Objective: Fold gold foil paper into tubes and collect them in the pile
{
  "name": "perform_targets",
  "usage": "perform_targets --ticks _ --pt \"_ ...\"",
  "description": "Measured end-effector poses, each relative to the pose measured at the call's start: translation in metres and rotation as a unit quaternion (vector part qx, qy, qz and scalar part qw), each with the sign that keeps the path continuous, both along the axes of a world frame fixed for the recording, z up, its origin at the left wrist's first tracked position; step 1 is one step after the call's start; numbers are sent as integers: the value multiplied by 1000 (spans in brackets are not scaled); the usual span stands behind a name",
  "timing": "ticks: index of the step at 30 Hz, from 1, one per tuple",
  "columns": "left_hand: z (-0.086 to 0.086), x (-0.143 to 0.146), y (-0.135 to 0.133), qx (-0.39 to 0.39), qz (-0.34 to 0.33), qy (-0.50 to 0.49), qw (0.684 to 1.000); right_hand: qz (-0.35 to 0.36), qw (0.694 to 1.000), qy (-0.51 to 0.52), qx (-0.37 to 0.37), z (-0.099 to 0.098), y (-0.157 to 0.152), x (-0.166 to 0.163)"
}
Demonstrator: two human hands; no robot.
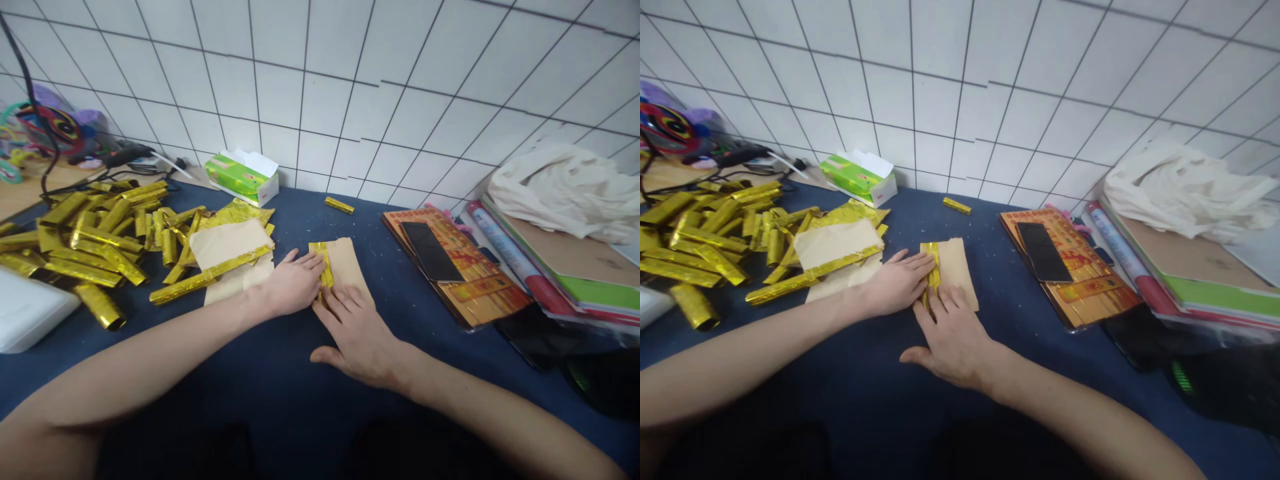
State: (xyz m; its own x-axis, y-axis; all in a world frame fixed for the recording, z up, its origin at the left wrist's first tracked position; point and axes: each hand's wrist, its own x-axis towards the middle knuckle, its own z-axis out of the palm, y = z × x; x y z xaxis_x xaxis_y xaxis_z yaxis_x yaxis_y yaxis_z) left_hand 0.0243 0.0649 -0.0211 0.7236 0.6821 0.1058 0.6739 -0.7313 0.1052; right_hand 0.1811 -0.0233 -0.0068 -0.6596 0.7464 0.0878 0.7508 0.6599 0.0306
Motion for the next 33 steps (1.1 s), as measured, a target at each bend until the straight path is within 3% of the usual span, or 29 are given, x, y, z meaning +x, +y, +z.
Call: perform_targets --ticks 7,18,23,26,28,31,33 --pt "8 -9 12 -102 -66 32 992 49 997 32 -49 7 -2 -1" --pt "4 -15 15 -113 -90 52 988 92 993 28 -69 15 -9 1" --pt "6 -15 16 -139 -100 60 983 109 969 132 -179 31 -6 7" --pt "9 -13 15 -149 -99 67 982 33 936 251 -246 37 13 16" --pt "11 -13 15 -153 -102 69 980 -74 934 301 -178 36 37 21" --pt "12 -13 14 -149 -109 63 981 -145 964 212 -63 29 86 24" --pt "12 -12 14 -145 -107 59 982 -174 974 129 -72 23 119 21"
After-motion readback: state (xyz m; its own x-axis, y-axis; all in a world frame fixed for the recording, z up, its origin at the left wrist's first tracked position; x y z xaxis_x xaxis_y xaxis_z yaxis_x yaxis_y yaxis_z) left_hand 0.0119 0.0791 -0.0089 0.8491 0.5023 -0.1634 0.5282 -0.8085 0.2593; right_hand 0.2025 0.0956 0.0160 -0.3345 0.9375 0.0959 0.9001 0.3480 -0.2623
